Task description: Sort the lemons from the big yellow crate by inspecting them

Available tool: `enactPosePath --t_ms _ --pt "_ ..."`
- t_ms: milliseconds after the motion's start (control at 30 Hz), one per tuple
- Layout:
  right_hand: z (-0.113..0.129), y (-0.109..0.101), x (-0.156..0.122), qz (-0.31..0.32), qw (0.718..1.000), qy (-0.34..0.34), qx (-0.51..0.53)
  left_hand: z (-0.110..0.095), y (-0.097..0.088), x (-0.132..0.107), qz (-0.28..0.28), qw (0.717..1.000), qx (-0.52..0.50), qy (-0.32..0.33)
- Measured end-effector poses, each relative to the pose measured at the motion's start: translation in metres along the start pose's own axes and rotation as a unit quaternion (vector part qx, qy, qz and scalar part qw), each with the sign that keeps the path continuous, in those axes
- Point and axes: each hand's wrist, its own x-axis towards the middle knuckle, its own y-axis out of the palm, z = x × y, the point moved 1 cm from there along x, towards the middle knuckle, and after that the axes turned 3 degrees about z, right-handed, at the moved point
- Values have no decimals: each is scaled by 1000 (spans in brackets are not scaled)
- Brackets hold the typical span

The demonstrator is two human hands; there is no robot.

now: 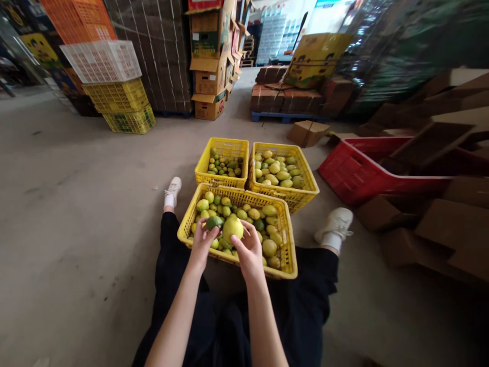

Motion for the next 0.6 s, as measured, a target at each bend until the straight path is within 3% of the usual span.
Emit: enactPosePath --t_ms 267,400,500,600 --pt "5 -2 -5 -66 997 23 29 -14 9 -8 70 990 118 -31" --pt "-2 -2 -4 -95 993 39 55 -13 17 -10 74 990 93 -74" --pt "-10 -9 0 -139 990 26 23 -15 23 -12 131 979 44 -149" --pt "-12 -16 4 -133 991 6 -3 -22 27 -12 159 967 14 -199"
